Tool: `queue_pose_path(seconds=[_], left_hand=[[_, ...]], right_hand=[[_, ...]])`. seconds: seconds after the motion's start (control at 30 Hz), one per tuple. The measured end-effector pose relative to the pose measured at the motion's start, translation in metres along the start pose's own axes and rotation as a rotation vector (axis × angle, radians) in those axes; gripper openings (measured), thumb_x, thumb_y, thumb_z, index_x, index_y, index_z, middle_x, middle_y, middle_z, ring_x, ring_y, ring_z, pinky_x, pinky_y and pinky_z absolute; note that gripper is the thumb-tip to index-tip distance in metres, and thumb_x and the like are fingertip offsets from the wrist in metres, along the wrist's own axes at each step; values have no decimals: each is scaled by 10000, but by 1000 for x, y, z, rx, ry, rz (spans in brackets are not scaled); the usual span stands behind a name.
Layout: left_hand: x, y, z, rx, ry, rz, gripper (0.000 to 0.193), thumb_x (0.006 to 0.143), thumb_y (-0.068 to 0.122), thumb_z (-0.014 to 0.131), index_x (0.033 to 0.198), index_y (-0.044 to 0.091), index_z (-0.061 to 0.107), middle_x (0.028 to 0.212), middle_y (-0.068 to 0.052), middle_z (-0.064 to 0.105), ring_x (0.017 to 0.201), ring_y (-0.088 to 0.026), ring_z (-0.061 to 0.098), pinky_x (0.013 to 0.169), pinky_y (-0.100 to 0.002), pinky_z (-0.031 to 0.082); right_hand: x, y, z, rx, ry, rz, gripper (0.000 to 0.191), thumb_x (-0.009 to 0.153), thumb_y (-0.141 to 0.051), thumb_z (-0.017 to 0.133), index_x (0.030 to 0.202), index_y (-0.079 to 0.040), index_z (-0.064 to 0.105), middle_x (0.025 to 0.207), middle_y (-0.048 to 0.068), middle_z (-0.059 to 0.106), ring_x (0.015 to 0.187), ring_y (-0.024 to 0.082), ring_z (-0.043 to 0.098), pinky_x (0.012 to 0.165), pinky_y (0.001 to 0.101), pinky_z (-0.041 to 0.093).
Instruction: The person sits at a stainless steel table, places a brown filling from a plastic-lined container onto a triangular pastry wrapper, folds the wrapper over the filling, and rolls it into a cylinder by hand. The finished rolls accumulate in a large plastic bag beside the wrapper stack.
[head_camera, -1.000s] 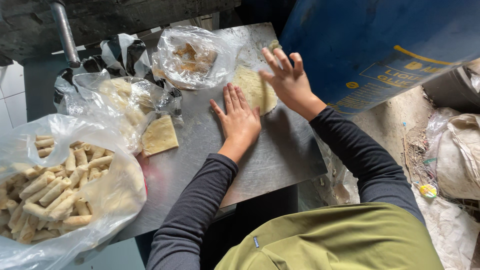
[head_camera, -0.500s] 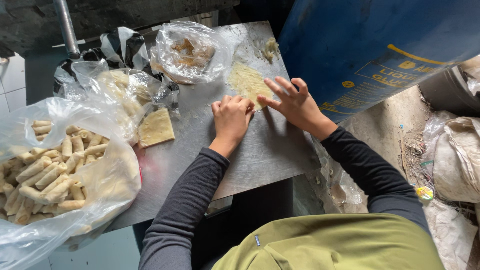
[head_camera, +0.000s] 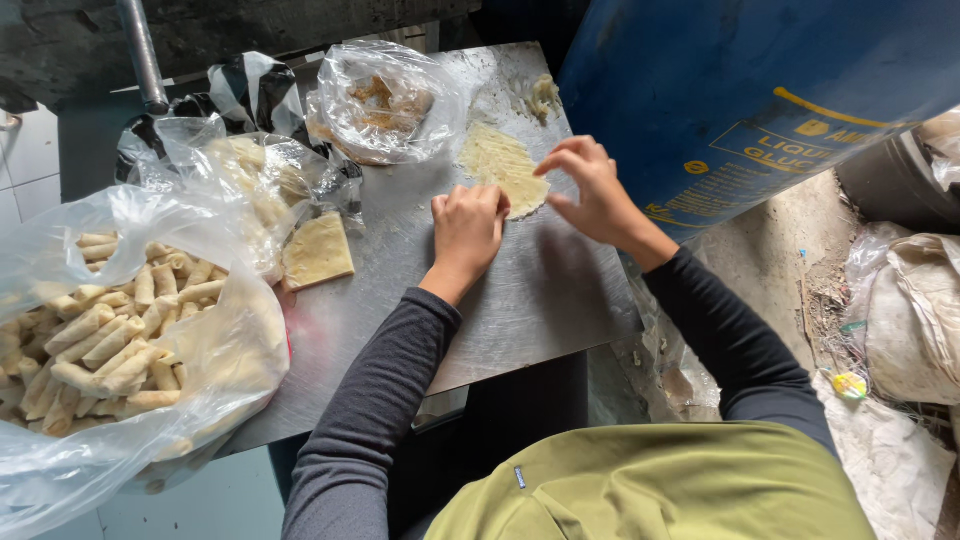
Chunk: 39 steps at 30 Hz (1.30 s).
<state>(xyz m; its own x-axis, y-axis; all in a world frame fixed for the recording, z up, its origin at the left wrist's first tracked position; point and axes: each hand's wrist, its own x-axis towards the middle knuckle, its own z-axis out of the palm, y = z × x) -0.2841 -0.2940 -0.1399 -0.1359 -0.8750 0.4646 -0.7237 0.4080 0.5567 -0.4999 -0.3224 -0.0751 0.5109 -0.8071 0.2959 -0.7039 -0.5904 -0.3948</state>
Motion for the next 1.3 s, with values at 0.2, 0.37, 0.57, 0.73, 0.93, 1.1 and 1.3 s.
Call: queue_pose_path(seconds=[0.2,0.37,0.57,0.73,0.93,1.1,1.3], left_hand=[[-2,-4,-12,51,-139,-109,181,827,312,771,878,151,705,888,-38,704,938,-266,630,833,-457,404],[-4,0,1,97,-82,-79,160,900,284,722,916,129,685,944,-59,696,957,-273,626,849,-464,408],[-1,-3,-3,-61,19,-122,130,952,258,689,1014,145,674,991,-25,699,975,-252,623,859,-444,409],[0,6,-11,-103,11,-128,319,842,318,776,1078,138,661,953,2,696,954,-232,632,838,-430,395],[4,15,-6,-92,41,-175,318,828,348,816,1036,171,653,900,32,695,906,-201,646,830,-418,392],[5,11,0,-89,85,-154,293,819,249,792,1052,138,655,871,26,707,887,-209,665,799,-435,416],[2,-3,-6,-509,84,-287,194,948,150,686,1092,21,665,946,-119,751,819,-246,757,745,-364,597]], right_hand=[[-7,-15,23,-104,22,-119,240,804,-142,841,1028,-158,754,1259,90,586,1233,299,526,1020,440,356],[-5,-16,28,-156,68,-147,94,875,-126,802,940,-143,737,1234,64,620,1198,263,553,1007,417,372],[4,0,34,48,87,9,61,882,-84,767,924,-116,738,1192,68,631,1168,271,570,992,406,401],[8,12,35,290,65,157,75,919,-110,733,984,-74,723,1178,95,623,1161,248,602,992,362,485],[13,15,40,309,42,149,105,937,-135,742,988,-47,716,1179,98,617,1141,236,599,995,357,485],[20,13,27,383,72,229,108,970,-149,712,1011,-51,728,1148,64,580,1065,168,569,862,299,482],[32,-2,7,573,103,249,114,1003,-155,698,1021,-44,717,1089,20,573,973,84,555,813,245,475]])
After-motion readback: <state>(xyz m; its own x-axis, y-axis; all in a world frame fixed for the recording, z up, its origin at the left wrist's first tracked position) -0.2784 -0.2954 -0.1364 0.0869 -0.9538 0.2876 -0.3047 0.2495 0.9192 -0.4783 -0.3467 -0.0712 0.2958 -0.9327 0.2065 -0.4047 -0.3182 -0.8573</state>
